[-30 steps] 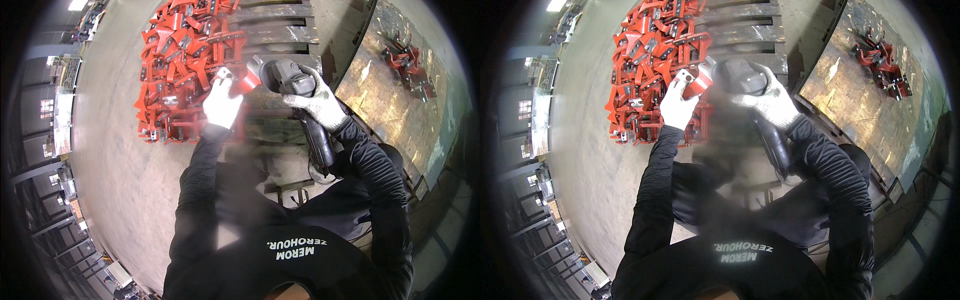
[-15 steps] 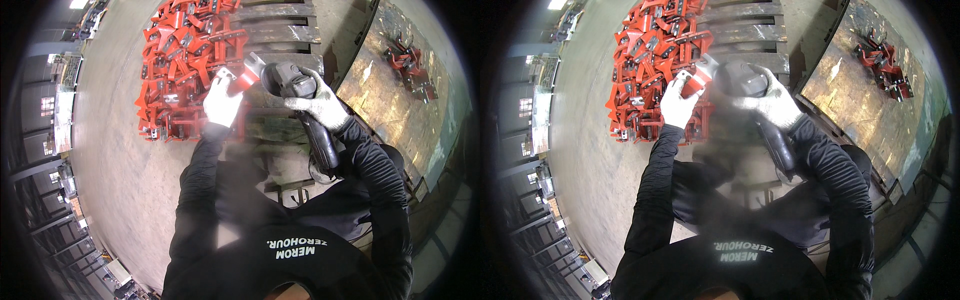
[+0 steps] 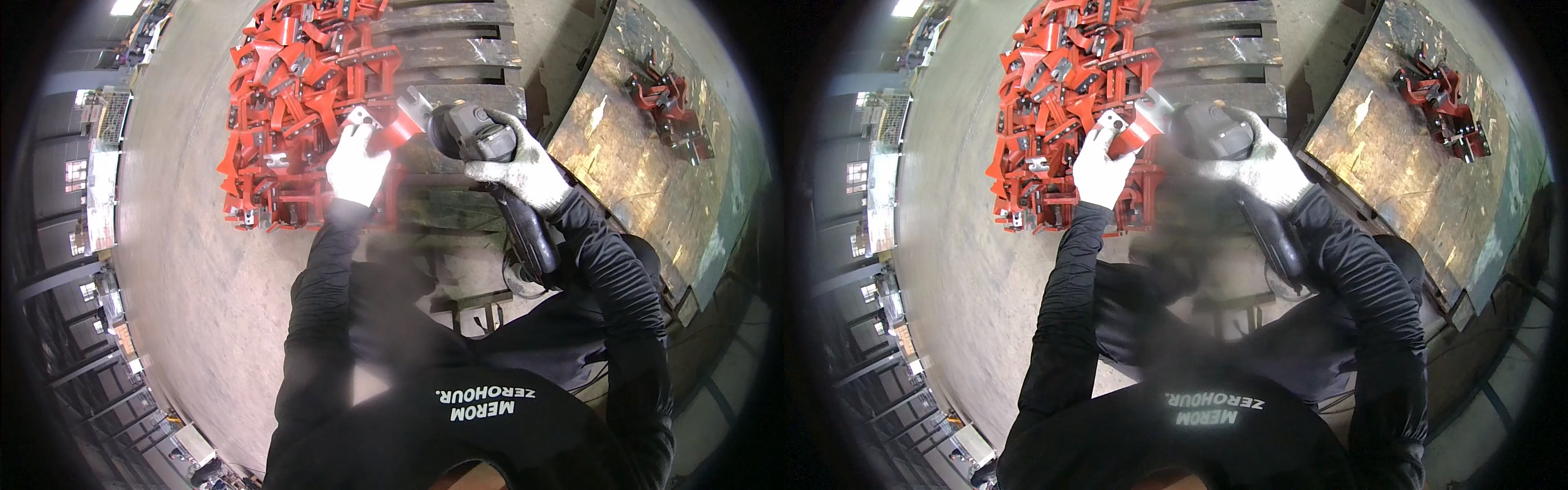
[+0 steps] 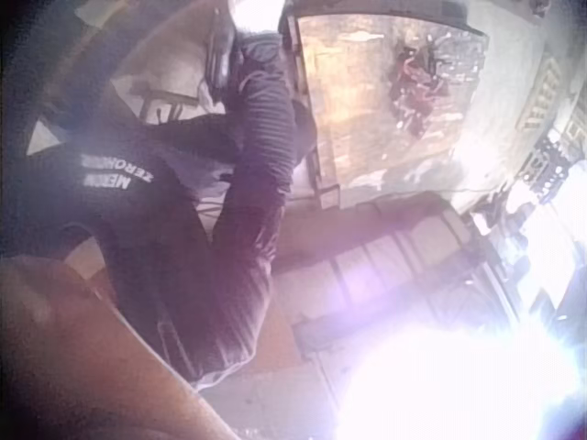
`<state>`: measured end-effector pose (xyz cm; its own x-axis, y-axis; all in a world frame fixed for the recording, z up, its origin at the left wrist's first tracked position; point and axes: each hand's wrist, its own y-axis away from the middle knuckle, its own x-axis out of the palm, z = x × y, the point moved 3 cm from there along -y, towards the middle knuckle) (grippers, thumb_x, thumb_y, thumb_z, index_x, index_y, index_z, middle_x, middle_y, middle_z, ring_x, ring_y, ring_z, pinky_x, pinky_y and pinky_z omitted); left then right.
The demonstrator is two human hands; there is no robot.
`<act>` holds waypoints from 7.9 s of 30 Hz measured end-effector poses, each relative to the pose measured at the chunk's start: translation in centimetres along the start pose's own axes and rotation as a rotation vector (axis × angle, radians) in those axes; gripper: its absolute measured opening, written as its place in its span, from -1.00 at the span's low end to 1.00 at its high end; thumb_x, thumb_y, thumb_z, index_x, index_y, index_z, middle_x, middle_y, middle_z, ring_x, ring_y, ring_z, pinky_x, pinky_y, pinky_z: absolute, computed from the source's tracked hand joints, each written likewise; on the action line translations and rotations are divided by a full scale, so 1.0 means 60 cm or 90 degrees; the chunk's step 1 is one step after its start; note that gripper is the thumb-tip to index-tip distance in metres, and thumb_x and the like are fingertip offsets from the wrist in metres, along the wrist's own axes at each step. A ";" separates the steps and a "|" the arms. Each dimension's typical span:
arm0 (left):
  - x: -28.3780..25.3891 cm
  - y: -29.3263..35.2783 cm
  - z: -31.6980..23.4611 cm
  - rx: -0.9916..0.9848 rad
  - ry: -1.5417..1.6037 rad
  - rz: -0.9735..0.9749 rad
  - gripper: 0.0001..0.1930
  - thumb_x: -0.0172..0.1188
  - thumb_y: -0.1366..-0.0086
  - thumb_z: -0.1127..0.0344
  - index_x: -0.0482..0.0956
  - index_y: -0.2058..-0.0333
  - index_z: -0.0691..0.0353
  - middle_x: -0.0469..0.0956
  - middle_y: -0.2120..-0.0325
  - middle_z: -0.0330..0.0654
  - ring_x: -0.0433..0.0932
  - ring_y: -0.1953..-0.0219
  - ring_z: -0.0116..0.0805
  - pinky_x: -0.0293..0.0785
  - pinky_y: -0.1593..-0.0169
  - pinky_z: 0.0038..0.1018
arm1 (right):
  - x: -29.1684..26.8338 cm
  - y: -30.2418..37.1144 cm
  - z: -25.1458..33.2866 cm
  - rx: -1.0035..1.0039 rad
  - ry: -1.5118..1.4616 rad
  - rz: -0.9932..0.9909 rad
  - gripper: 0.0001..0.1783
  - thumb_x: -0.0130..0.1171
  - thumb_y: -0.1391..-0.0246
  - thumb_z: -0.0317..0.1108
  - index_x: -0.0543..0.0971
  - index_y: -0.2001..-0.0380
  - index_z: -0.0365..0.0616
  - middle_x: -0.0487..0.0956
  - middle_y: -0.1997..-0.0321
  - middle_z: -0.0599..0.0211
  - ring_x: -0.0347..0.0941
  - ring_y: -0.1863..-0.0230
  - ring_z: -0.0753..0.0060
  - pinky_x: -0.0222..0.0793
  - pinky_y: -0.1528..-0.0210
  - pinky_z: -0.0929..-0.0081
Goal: The person uses an angle grinder to smooth the edges of red metal parts. They pick up each part from a pile, grind the edges while holding it with a gloved hand, and place the finished part on a nearby table. The process is repeated for multiple parts.
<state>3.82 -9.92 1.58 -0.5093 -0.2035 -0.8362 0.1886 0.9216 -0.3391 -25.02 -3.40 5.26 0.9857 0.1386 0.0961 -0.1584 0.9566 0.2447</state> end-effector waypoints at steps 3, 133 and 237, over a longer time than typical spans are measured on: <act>0.007 0.000 -0.005 -0.067 -0.002 0.058 -0.54 0.35 -0.09 0.22 0.62 -0.02 0.09 0.57 -0.03 -0.14 0.66 0.17 0.00 0.63 0.11 -0.24 | 0.002 -0.001 -0.001 0.002 -0.004 -0.003 0.10 0.62 0.12 -0.26 0.20 -0.42 -0.20 0.48 -0.23 0.10 0.46 -0.17 0.35 0.47 -0.19 0.38; 0.073 0.093 -0.107 -0.622 1.270 0.314 -0.57 -0.05 -0.55 0.07 0.45 -0.20 0.24 0.56 -0.10 -0.10 0.59 -0.09 -0.20 0.56 -0.14 -0.21 | 0.017 -0.023 -0.023 -0.247 0.607 -0.113 -0.06 0.42 0.05 -0.18 0.28 -0.44 0.21 0.67 0.16 -0.04 0.65 0.16 -0.13 0.56 0.09 0.12; 0.069 0.028 0.055 -0.583 0.837 0.077 -0.69 0.04 -0.49 0.13 0.56 0.00 0.21 0.61 0.11 -0.11 0.65 0.17 -0.12 0.62 0.17 -0.11 | 0.024 -0.005 0.008 0.048 -0.070 0.046 0.15 0.59 0.11 -0.36 0.11 -0.46 -0.26 0.46 -0.28 0.12 0.46 -0.21 0.34 0.43 -0.25 0.34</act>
<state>4.82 -10.29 -3.88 -0.9538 -0.1524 0.2590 -0.0161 0.8865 0.4624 -23.58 -3.62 5.76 0.9597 0.1740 0.2207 -0.2372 0.9227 0.3039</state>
